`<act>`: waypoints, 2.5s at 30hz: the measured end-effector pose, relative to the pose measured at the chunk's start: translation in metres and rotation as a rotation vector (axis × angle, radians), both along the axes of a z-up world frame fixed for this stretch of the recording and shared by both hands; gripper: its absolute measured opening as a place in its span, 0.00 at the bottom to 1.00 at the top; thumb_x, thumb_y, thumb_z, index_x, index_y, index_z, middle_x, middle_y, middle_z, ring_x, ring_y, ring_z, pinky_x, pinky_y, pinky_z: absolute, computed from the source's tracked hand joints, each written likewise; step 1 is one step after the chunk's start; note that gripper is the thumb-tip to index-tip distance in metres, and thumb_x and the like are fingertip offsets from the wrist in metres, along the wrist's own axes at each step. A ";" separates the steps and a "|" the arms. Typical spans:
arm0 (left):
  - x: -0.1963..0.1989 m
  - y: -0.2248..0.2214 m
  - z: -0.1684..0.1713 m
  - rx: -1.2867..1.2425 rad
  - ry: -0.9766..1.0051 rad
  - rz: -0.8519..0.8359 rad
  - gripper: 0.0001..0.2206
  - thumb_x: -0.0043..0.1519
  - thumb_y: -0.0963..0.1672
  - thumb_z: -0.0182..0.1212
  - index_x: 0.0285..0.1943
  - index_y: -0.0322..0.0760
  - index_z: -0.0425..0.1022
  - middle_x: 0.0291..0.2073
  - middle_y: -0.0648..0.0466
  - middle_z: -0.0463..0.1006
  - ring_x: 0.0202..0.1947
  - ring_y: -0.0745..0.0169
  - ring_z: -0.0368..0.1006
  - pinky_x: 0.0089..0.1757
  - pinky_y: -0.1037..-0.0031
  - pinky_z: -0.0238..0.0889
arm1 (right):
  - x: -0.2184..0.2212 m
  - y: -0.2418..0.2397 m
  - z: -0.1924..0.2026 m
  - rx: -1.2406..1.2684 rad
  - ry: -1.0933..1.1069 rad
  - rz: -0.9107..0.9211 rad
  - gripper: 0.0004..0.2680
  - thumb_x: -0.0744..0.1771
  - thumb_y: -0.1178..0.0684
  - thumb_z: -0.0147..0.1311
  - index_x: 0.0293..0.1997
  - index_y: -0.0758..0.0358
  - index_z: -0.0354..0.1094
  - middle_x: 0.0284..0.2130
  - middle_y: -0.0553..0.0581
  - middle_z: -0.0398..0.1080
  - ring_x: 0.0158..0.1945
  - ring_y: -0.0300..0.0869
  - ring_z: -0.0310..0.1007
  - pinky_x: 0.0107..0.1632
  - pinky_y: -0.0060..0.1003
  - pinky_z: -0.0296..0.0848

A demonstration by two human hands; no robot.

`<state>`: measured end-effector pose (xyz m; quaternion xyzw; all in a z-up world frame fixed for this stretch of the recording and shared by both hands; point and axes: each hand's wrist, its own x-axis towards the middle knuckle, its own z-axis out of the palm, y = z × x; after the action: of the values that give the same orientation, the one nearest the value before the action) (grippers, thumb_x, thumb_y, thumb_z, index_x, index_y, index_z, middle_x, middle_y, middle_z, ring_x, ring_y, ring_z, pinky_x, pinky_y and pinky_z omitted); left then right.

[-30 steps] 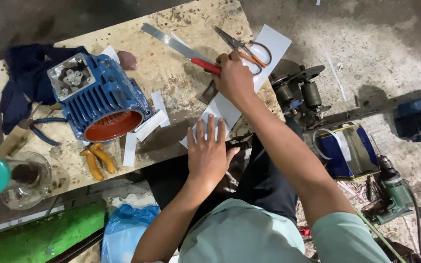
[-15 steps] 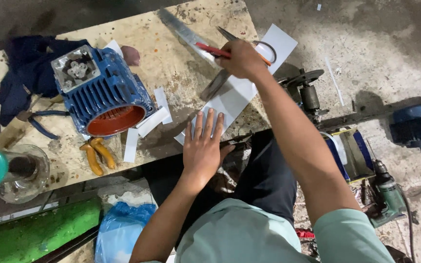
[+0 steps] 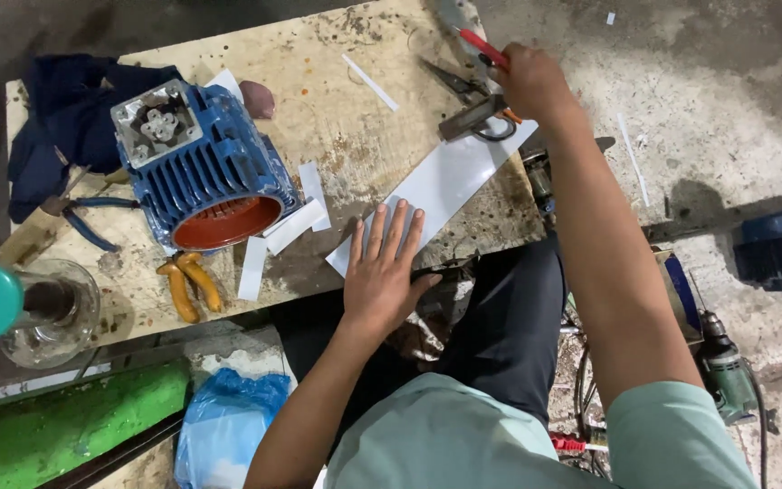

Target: Cutting strips of white insulation material using a utility knife and a metal ruler on a workbench.

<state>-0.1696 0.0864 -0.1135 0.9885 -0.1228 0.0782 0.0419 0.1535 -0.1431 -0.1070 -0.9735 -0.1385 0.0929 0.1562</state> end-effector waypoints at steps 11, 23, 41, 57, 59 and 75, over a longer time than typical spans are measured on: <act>0.022 0.002 0.001 0.007 -0.056 -0.027 0.47 0.64 0.69 0.50 0.85 0.44 0.45 0.81 0.50 0.45 0.81 0.45 0.38 0.73 0.51 0.36 | -0.043 0.033 0.054 0.106 0.189 0.186 0.08 0.74 0.49 0.47 0.49 0.62 0.66 0.39 0.65 0.70 0.39 0.55 0.67 0.41 0.52 0.63; -0.002 0.009 0.006 -0.195 -0.049 -0.060 0.38 0.70 0.62 0.40 0.81 0.38 0.55 0.78 0.47 0.55 0.78 0.43 0.48 0.72 0.45 0.41 | -0.008 0.027 -0.004 0.044 -0.597 0.408 0.10 0.67 0.60 0.62 0.53 0.59 0.80 0.43 0.61 0.75 0.42 0.63 0.70 0.39 0.59 0.68; -0.047 0.069 0.019 -0.580 -0.504 0.279 0.09 0.66 0.41 0.65 0.54 0.38 0.84 0.56 0.50 0.80 0.64 0.44 0.70 0.62 0.54 0.66 | -0.218 0.117 0.018 0.373 -0.172 0.377 0.20 0.56 0.52 0.70 0.52 0.47 0.74 0.36 0.50 0.78 0.42 0.54 0.78 0.50 0.52 0.68; -0.033 0.101 0.009 -0.230 -0.468 0.446 0.14 0.63 0.41 0.67 0.57 0.49 0.81 0.54 0.58 0.81 0.58 0.55 0.72 0.55 0.53 0.57 | -0.148 0.193 -0.008 0.283 -0.136 0.238 0.14 0.61 0.49 0.63 0.51 0.39 0.74 0.28 0.49 0.76 0.40 0.54 0.80 0.48 0.52 0.76; -0.043 0.105 0.018 -0.339 -0.522 0.553 0.09 0.70 0.45 0.60 0.55 0.45 0.82 0.50 0.55 0.83 0.54 0.50 0.72 0.56 0.56 0.57 | -0.156 0.186 0.007 0.414 -0.155 0.402 0.16 0.65 0.47 0.69 0.55 0.57 0.69 0.39 0.56 0.81 0.35 0.45 0.82 0.36 0.40 0.80; -0.069 0.138 0.038 -0.311 -0.185 0.644 0.21 0.61 0.38 0.66 0.65 0.38 0.74 0.45 0.43 0.80 0.48 0.33 0.75 0.45 0.45 0.67 | -0.228 0.141 0.056 0.508 0.140 0.303 0.26 0.60 0.54 0.73 0.64 0.64 0.65 0.44 0.73 0.76 0.49 0.70 0.76 0.59 0.60 0.68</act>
<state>-0.2385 0.2248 -0.0754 0.9470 0.2046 0.1940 0.1538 -0.0750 -0.0024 -0.0510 -0.8628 -0.2900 0.1444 0.3882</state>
